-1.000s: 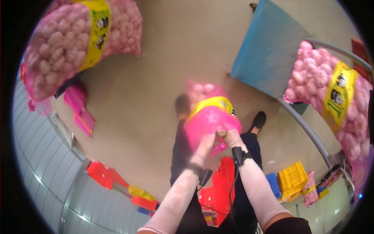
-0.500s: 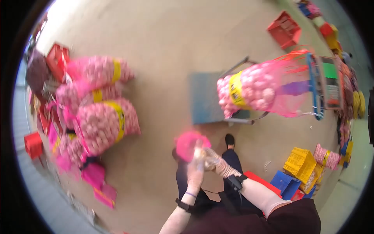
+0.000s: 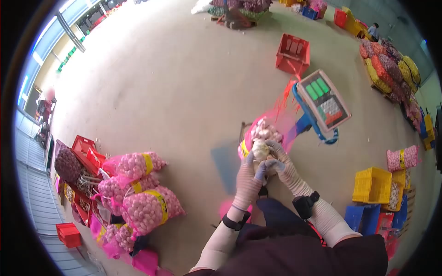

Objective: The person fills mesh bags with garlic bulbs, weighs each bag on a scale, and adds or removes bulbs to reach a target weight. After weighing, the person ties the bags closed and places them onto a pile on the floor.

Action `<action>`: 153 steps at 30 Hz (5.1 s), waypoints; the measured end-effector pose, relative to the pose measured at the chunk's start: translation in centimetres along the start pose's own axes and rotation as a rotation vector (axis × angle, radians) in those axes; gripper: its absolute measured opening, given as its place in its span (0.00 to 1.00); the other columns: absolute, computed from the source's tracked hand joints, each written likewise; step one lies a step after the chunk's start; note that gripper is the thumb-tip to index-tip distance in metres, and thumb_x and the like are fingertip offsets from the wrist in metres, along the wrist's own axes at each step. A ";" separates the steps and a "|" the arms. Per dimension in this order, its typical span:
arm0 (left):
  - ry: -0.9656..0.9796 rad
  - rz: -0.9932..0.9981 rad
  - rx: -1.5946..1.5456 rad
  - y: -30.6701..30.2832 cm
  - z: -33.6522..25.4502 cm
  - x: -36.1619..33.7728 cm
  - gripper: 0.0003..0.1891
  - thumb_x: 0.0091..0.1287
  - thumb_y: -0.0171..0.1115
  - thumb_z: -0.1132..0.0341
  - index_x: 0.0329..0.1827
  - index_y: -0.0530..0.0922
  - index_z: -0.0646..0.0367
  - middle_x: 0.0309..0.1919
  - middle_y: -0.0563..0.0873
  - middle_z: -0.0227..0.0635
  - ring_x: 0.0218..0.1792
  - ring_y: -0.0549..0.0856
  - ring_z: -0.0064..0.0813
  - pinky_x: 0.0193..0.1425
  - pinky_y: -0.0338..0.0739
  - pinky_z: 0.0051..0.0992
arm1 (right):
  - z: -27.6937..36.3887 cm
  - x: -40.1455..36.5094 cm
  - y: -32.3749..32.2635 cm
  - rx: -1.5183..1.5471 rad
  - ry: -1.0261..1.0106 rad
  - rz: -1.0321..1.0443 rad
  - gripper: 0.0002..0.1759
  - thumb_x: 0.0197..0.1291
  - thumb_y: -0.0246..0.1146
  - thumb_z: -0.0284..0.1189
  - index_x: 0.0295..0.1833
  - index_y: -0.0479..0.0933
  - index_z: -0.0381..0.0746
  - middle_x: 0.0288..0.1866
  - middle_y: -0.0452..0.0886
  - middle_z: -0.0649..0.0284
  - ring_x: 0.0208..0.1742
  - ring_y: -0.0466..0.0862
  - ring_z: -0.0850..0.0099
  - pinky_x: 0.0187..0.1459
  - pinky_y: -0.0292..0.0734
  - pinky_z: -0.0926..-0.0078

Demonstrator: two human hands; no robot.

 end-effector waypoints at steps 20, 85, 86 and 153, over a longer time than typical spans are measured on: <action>0.079 -0.538 0.522 -0.8 5.2 8.0 0.31 0.53 0.67 0.58 0.57 0.66 0.61 0.38 0.80 0.43 0.39 0.80 0.41 0.48 0.73 0.33 | -7.6 14.2 -16.6 -0.194 0.616 -0.242 0.12 0.60 0.56 0.33 0.46 0.75 0.39 0.39 0.76 0.66 0.37 0.76 0.77 0.33 0.72 0.80; -0.445 -0.362 -0.137 -2.0 9.3 3.0 0.02 0.63 0.49 0.73 0.34 0.70 0.58 0.21 0.71 0.26 0.20 0.70 0.16 0.26 0.67 0.17 | -28.6 15.8 -26.5 -0.527 0.210 -0.322 0.23 0.60 0.55 0.42 0.55 0.65 0.37 0.47 0.75 0.42 0.49 0.75 0.47 0.47 0.70 0.60; -0.469 -0.286 -0.120 -0.3 9.0 3.5 0.03 0.61 0.48 0.73 0.34 0.70 0.59 0.21 0.71 0.27 0.21 0.70 0.17 0.27 0.68 0.19 | -24.0 15.1 -25.3 -0.722 0.202 -0.341 0.21 0.60 0.54 0.41 0.52 0.66 0.36 0.45 0.76 0.42 0.49 0.75 0.47 0.47 0.70 0.59; -0.486 -0.370 -0.228 0.5 8.1 5.0 0.02 0.60 0.52 0.72 0.35 0.72 0.56 0.23 0.71 0.24 0.24 0.70 0.16 0.29 0.68 0.17 | -28.1 11.4 -31.3 -0.049 0.295 -0.417 0.13 0.58 0.62 0.30 0.48 0.78 0.37 0.43 0.80 0.68 0.44 0.76 0.78 0.47 0.71 0.80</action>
Point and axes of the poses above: each hand's wrist, its own x-axis towards the middle knuckle, its own y-axis out of the palm, z = x × y, the point moved 7 cm from there along x, towards the middle knuckle
